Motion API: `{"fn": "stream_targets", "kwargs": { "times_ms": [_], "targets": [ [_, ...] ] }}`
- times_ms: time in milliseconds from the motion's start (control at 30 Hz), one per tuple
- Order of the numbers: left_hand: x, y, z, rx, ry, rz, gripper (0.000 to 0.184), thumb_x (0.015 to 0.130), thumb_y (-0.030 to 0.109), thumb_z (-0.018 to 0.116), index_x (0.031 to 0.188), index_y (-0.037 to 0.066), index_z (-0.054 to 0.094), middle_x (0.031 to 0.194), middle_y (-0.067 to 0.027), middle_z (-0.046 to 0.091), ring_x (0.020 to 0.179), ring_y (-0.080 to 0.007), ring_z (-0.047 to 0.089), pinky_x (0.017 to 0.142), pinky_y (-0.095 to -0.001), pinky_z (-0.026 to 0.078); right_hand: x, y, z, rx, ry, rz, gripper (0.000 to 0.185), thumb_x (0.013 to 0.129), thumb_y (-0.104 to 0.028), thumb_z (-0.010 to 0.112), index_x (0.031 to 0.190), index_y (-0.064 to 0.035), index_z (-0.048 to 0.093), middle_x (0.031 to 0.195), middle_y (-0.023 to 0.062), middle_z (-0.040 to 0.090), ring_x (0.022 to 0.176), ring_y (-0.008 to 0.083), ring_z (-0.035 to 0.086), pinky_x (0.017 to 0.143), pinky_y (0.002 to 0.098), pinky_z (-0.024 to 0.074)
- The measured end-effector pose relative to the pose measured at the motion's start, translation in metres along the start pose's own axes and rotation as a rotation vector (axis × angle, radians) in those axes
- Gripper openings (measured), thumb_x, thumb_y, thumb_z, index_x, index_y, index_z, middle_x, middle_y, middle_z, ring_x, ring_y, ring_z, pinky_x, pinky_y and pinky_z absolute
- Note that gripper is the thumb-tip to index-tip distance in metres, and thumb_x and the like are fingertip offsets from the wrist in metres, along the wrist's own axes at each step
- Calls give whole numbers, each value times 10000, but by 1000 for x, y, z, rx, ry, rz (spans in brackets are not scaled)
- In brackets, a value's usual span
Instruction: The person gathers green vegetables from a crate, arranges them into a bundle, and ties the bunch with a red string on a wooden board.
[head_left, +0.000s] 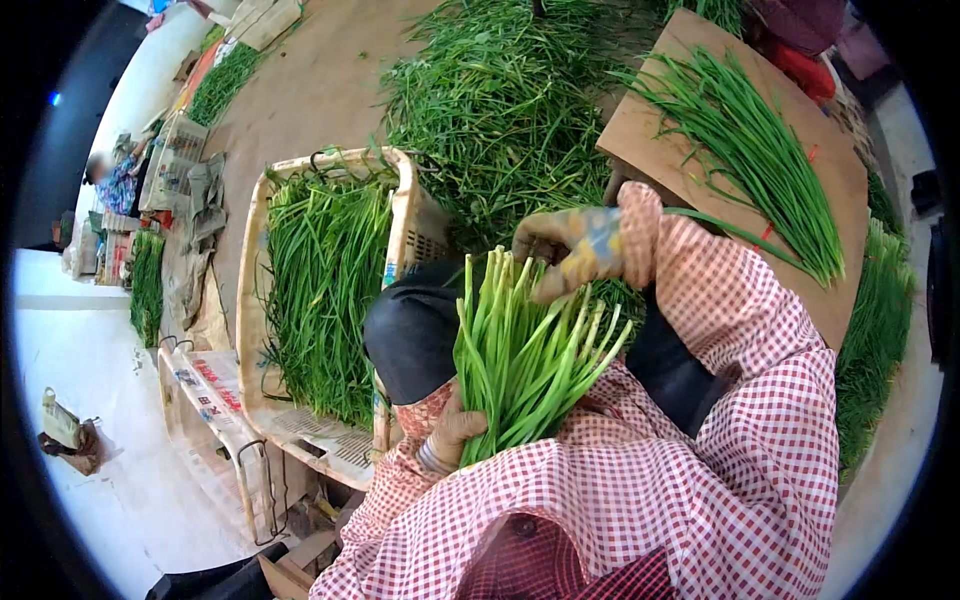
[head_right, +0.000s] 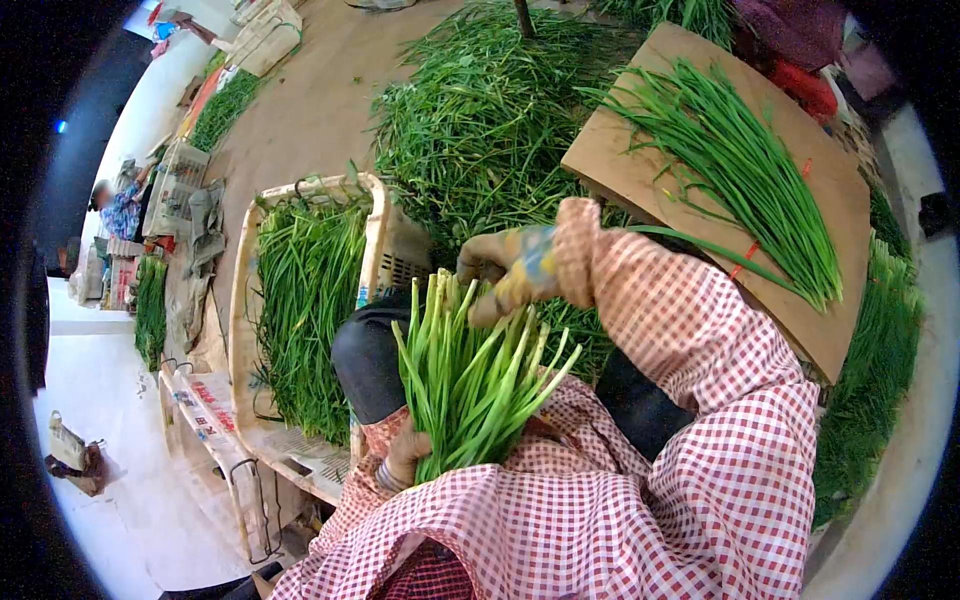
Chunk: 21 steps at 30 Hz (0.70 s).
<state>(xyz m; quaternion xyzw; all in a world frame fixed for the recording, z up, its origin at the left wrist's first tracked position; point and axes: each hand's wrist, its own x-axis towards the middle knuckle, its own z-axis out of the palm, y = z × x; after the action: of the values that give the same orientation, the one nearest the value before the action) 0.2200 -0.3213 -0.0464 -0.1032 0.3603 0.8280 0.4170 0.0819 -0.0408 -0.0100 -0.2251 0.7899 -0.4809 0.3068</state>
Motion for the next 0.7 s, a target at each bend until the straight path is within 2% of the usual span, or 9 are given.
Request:
{"fn": "stream_targets", "kwargs": {
  "times_ms": [67,133,167,300,400,433,567,633,700],
  "targets": [
    [2,0,1,-98,0,-34,799,694,119,720,1364,0,302,1236,-177,522,1093,-302,561,954,-414,464,-5,-15,3,-159,19,68,467,719,-228,722,1104,-30,547,937,87,619,859,189,600,754,326,484],
    [5,0,-3,-73,14,-29,796,691,118,712,1362,-5,302,1235,-178,523,1089,-300,563,950,-409,469,-5,-6,8,-123,13,-37,446,721,-228,706,1097,-40,556,942,100,627,893,205,613,772,332,481],
    [6,-2,-6,-51,30,-24,793,689,117,705,1360,-11,302,1233,-178,524,1085,-298,566,945,-403,473,-3,-2,7,-134,10,-64,477,708,-223,715,1131,-70,556,1027,125,644,977,257,614,813,358,484],
    [9,-3,-13,-150,43,-86,774,684,101,695,1350,-17,319,1219,-177,535,1068,-292,577,930,-396,486,-3,0,12,-225,55,-117,485,715,-246,716,1143,-81,556,1050,125,637,989,268,609,825,367,481],
    [10,-6,-17,-261,44,-92,716,700,83,649,1338,-24,342,1216,-183,543,1052,-294,588,914,-402,498,1,-1,11,-320,-6,-43,478,742,-313,689,1149,-98,559,1027,126,624,965,283,605,796,394,481],
    [10,-8,-20,-310,55,-102,690,707,80,630,1330,-29,354,1212,-191,547,1048,-297,592,916,-406,498,-1,1,14,-459,42,-61,446,779,-343,654,1150,-114,558,972,117,620,914,278,608,762,390,480],
    [10,-12,-29,-430,66,-128,638,725,78,575,1319,-42,375,1197,-215,557,1048,-314,593,946,-426,480,17,32,25,-282,-50,107,412,826,-351,616,1177,-147,547,941,98,614,875,259,605,748,367,477],
    [8,-12,-31,-457,95,-140,634,728,80,573,1319,-42,377,1191,-217,561,1047,-314,594,956,-429,473,19,35,25,-575,-8,-5,307,842,-399,584,989,-132,623,818,76,608,770,221,598,675,351,467],
    [8,-12,-30,-504,83,-153,626,741,87,565,1324,-38,375,1207,-217,551,1052,-314,591,964,-435,465,27,44,24,-632,-28,25,295,836,-376,589,968,-115,621,795,67,601,726,209,578,644,339,459]
  ]
}}
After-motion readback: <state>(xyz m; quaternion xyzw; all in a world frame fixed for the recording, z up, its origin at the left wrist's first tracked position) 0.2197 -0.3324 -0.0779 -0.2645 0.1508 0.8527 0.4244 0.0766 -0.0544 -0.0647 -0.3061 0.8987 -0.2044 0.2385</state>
